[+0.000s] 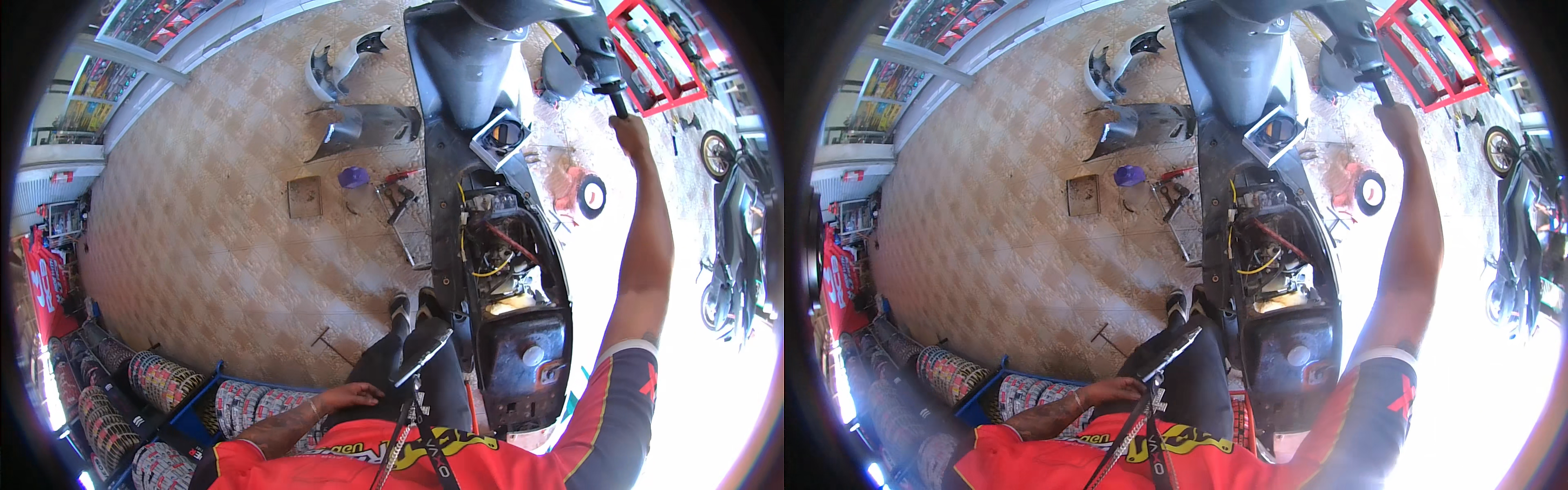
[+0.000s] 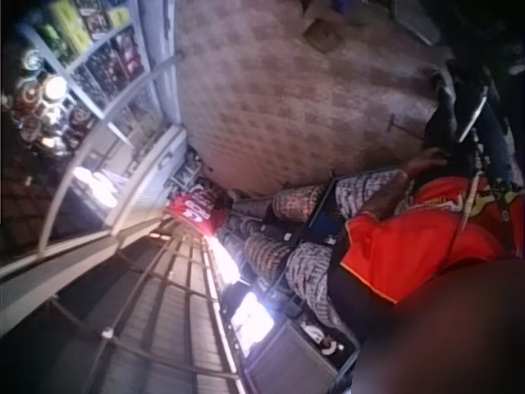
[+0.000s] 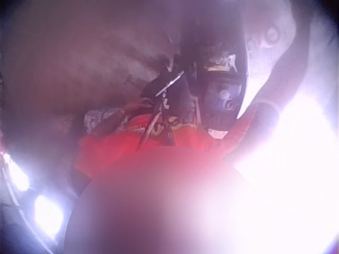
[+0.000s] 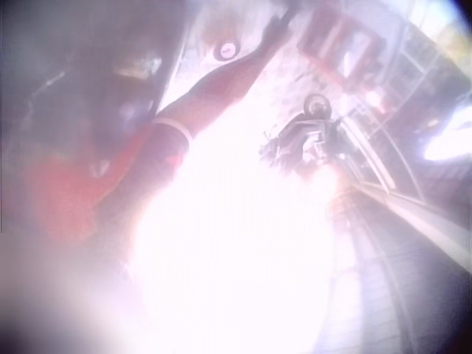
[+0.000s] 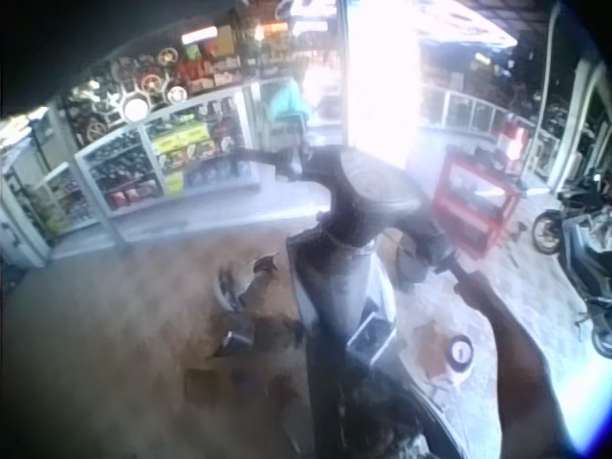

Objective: The person works on the exposed wiring and internal components of a scooter's front assembly. They repeatedly reach into the compartment, adjust wires, and test the scooter by turning the handlebar switch. The person also handles a black plastic cover and places it on the scooter.

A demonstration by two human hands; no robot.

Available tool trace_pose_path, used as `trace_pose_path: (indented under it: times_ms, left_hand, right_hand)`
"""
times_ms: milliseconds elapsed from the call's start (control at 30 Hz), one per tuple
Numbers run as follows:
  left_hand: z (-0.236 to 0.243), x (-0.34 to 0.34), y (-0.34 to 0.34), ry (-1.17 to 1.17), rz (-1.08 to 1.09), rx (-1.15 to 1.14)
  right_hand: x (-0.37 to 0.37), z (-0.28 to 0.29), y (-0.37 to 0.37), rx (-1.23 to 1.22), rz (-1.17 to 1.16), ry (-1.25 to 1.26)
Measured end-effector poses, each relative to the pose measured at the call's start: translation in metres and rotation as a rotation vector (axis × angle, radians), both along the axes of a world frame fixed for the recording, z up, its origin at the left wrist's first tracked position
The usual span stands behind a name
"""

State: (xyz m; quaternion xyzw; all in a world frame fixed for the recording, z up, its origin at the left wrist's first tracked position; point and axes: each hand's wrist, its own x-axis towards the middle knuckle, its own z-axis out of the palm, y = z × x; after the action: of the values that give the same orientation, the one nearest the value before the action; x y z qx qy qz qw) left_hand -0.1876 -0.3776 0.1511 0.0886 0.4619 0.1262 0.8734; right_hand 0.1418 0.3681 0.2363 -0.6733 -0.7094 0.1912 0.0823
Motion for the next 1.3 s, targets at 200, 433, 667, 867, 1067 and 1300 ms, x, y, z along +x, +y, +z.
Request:
trace_pose_path:
  times_ms: [200,433,667,867,1067,1300]
  left_hand:
    - [-0.049,-0.001,0.001,0.046,0.067,0.035]
    - [-0.037,-0.001,-0.031,0.147,-0.14,0.164]
    - [-0.009,-0.013,-0.026,0.114,-0.081,0.232]
    - [-0.017,-0.015,-0.025,0.135,-0.064,0.103]
    - [-0.019,-0.002,-0.003,0.114,-0.042,0.105]
    - [-0.01,0.019,0.0,-0.046,-0.026,-0.013]
  right_hand:
    - [0.006,0.011,-0.019,0.44,0.009,-0.273]
    - [0.001,-0.017,0.01,0.294,-0.018,-0.327]
    - [0.03,-0.03,0.039,0.222,0.041,-0.346]
    - [0.03,-0.025,0.042,0.094,0.062,0.017]
    - [0.028,-0.015,0.042,0.059,0.109,0.068]
    - [0.009,0.008,0.014,-0.023,0.047,-0.066]
